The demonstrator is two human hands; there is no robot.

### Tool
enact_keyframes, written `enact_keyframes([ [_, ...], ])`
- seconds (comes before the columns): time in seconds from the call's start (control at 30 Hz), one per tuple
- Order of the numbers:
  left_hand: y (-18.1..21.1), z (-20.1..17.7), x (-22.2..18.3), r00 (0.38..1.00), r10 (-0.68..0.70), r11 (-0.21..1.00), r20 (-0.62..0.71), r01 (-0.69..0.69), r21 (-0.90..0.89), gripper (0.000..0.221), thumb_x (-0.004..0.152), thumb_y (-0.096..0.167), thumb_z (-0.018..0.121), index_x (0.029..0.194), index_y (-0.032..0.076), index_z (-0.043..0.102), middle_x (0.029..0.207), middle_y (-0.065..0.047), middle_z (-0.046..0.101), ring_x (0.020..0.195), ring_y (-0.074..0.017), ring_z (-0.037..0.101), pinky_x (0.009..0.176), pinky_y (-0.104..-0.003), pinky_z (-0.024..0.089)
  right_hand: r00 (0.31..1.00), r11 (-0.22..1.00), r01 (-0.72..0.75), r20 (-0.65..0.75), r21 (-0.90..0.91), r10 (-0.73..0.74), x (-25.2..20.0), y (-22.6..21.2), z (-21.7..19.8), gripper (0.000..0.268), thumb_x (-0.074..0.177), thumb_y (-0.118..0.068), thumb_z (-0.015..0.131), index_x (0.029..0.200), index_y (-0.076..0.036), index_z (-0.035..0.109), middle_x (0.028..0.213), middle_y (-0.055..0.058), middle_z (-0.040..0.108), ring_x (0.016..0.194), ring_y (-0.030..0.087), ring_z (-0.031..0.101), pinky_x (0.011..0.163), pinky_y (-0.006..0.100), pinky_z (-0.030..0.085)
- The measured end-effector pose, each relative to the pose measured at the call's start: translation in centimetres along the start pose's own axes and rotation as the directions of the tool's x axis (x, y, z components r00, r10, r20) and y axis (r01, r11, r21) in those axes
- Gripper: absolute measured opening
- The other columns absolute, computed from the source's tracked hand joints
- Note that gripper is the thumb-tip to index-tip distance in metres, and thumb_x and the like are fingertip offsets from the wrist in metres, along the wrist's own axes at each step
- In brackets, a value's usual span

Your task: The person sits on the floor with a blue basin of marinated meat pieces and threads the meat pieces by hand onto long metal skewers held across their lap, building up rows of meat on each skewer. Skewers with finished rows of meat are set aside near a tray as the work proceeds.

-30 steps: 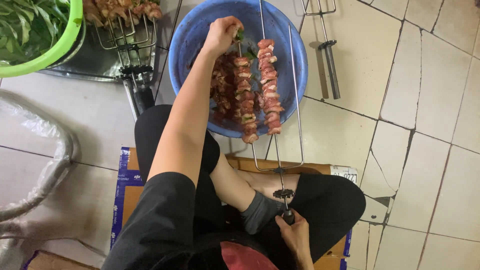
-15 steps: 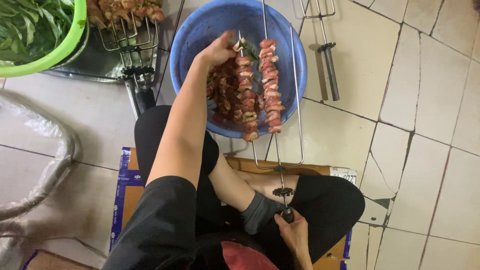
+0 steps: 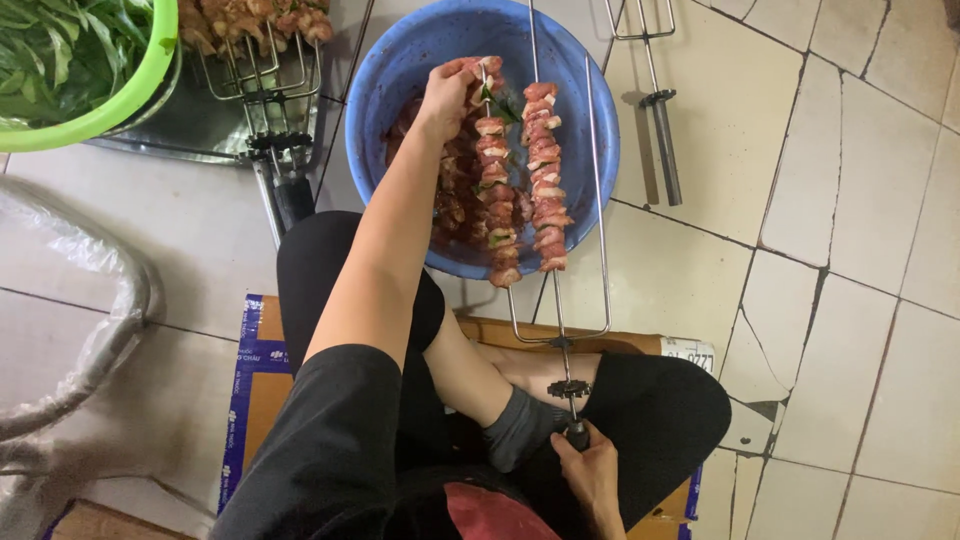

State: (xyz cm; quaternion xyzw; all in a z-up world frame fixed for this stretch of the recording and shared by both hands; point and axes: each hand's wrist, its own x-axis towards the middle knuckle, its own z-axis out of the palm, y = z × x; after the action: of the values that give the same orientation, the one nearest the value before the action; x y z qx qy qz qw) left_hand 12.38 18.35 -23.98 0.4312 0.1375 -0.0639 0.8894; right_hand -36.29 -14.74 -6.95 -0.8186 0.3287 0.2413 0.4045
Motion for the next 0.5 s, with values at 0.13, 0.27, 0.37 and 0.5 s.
enact_keyframes([
  [0.13, 2.5, 1.6, -1.8, 0.998, -0.049, 0.976, 0.033, 0.055, -0.210, 0.032, 0.096, 0.005, 0.046, 0.115, -0.009, 0.067, 0.100, -0.015, 0.077, 0.085, -0.0233, 0.078, 0.066, -0.029, 0.060, 1.000, 1.000, -0.005, -0.022, 0.010, 0.005, 0.2, 0.4, 0.2, 0.015, 0.080, -0.013, 0.078, 0.082, 0.000, 0.070, 0.056, 0.005, 0.061, 0.048, 0.012, 0.051, 0.045, 0.031, 0.040],
  [0.27, 2.0, 1.3, -2.2, 0.998, -0.059, 0.975, -0.017, 0.054, -0.216, 0.031, 0.098, 0.005, 0.048, 0.119, -0.010, 0.066, 0.100, -0.015, 0.076, 0.087, -0.0214, 0.076, 0.067, -0.029, 0.060, 1.000, 1.000, -0.004, -0.031, 0.000, 0.004, -0.2, -0.4, 0.2, 0.014, 0.080, -0.012, 0.078, 0.082, 0.000, 0.071, 0.055, 0.005, 0.062, 0.047, 0.012, 0.054, 0.045, 0.031, 0.042],
  [0.37, -0.2, -0.6, -0.2, 0.998, 0.005, 0.990, -0.065, -0.014, -0.141, 0.025, 0.096, 0.000, 0.056, 0.118, -0.006, 0.067, 0.097, -0.014, 0.076, 0.079, -0.0182, 0.071, 0.061, -0.028, 0.055, 1.000, 0.999, -0.028, -0.007, 0.021, 0.029, 0.3, 0.2, 0.3, 0.014, 0.081, -0.011, 0.077, 0.079, 0.001, 0.070, 0.055, 0.005, 0.062, 0.047, 0.013, 0.055, 0.045, 0.031, 0.042],
  [0.5, -1.0, -1.8, 0.7, 0.995, 0.027, 0.983, -0.097, -0.044, -0.178, 0.019, 0.091, -0.007, 0.059, 0.108, 0.000, 0.064, 0.088, -0.011, 0.071, 0.072, -0.0191, 0.068, 0.059, -0.033, 0.058, 0.999, 0.998, -0.044, 0.010, 0.044, 0.043, 0.7, 1.1, 0.4, 0.015, 0.082, -0.011, 0.078, 0.078, 0.001, 0.069, 0.055, 0.004, 0.061, 0.047, 0.012, 0.054, 0.045, 0.030, 0.042],
])
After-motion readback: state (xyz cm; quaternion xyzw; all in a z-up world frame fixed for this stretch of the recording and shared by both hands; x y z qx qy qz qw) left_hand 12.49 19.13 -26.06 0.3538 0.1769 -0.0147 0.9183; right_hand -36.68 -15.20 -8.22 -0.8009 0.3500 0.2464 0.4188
